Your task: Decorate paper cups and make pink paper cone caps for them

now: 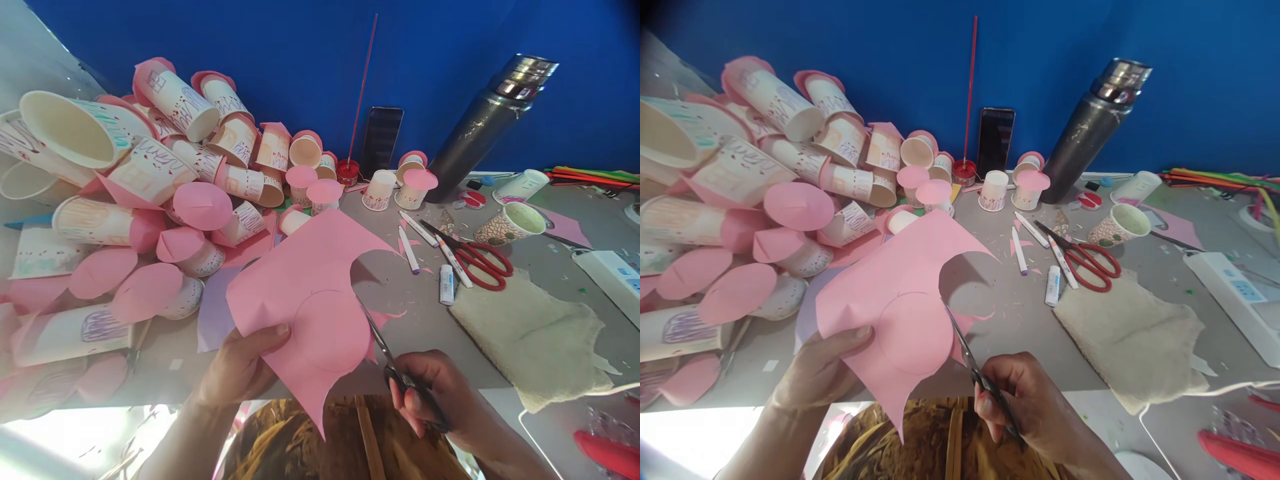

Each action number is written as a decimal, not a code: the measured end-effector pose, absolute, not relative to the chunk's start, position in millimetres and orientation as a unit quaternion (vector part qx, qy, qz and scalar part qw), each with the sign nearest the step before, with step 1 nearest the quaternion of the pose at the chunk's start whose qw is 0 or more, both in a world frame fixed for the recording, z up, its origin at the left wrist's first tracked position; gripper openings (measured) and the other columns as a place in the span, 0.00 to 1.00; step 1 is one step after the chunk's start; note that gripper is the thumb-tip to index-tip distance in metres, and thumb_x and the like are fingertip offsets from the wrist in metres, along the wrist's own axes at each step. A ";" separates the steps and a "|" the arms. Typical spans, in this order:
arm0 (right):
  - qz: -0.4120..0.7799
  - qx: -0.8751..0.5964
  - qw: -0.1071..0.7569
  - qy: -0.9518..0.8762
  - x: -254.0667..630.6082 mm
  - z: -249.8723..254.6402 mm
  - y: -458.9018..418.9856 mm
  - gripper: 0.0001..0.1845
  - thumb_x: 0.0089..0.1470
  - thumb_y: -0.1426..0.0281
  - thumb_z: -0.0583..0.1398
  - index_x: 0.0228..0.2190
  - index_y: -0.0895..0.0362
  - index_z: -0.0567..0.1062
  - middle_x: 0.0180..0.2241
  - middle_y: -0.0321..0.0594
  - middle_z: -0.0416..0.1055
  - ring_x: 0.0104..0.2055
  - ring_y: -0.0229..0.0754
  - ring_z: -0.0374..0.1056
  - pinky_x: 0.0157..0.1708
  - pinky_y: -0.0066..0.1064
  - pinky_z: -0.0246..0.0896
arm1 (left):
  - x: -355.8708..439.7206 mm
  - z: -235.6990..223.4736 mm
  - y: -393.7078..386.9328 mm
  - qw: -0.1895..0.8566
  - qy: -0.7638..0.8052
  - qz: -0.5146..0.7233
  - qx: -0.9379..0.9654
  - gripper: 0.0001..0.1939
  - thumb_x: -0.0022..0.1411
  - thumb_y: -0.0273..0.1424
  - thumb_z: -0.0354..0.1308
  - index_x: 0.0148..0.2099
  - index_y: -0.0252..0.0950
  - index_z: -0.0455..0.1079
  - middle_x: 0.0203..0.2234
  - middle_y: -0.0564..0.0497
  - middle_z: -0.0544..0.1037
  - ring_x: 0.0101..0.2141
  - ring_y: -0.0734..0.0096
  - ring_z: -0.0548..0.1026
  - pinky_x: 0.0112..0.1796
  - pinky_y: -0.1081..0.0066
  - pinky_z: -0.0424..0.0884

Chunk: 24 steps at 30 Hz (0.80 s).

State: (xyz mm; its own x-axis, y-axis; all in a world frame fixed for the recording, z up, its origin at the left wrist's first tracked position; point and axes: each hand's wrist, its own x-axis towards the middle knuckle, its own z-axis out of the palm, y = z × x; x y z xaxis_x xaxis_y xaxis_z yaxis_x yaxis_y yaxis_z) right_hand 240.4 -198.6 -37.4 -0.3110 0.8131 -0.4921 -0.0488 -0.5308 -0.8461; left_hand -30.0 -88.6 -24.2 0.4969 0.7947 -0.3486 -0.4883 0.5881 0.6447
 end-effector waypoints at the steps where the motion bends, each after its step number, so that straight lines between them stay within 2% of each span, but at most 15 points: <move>1: 0.714 -0.504 0.301 -0.380 240.4 -37.3 -198.6 0.38 0.48 0.33 0.65 0.26 0.58 0.74 0.16 0.32 0.64 0.19 0.32 0.54 0.21 0.27 0.48 | -30.5 -24.6 -88.6 0.831 0.321 0.385 0.242 0.31 0.63 0.26 0.66 0.68 0.41 0.70 0.51 0.45 0.85 0.61 0.44 0.76 0.63 0.52 0.72; 4: 0.718 -0.498 0.297 -0.385 240.9 -37.1 -198.5 0.37 0.48 0.34 0.65 0.26 0.58 0.73 0.17 0.31 0.63 0.19 0.32 0.53 0.21 0.27 0.48 | -31.5 -24.9 -88.3 0.825 0.325 0.387 0.251 0.33 0.63 0.26 0.67 0.69 0.41 0.68 0.54 0.44 0.84 0.61 0.43 0.75 0.63 0.52 0.72; 11: 0.719 -0.500 0.295 -0.380 244.0 -43.8 -201.9 0.31 0.53 0.41 0.67 0.27 0.58 0.74 0.17 0.30 0.62 0.20 0.32 0.54 0.22 0.27 0.52 | -33.4 -21.9 -87.2 0.827 0.337 0.377 0.244 0.33 0.62 0.26 0.67 0.69 0.41 0.69 0.53 0.44 0.85 0.60 0.43 0.76 0.62 0.52 0.73; 24: 0.724 -0.506 0.284 -0.374 246.7 -46.5 -204.3 0.28 0.54 0.45 0.68 0.27 0.59 0.74 0.18 0.30 0.63 0.20 0.31 0.54 0.21 0.24 0.49 | -32.3 -17.3 -87.1 0.824 0.350 0.385 0.225 0.31 0.58 0.24 0.69 0.64 0.41 0.73 0.43 0.49 0.88 0.58 0.44 0.79 0.60 0.54 0.76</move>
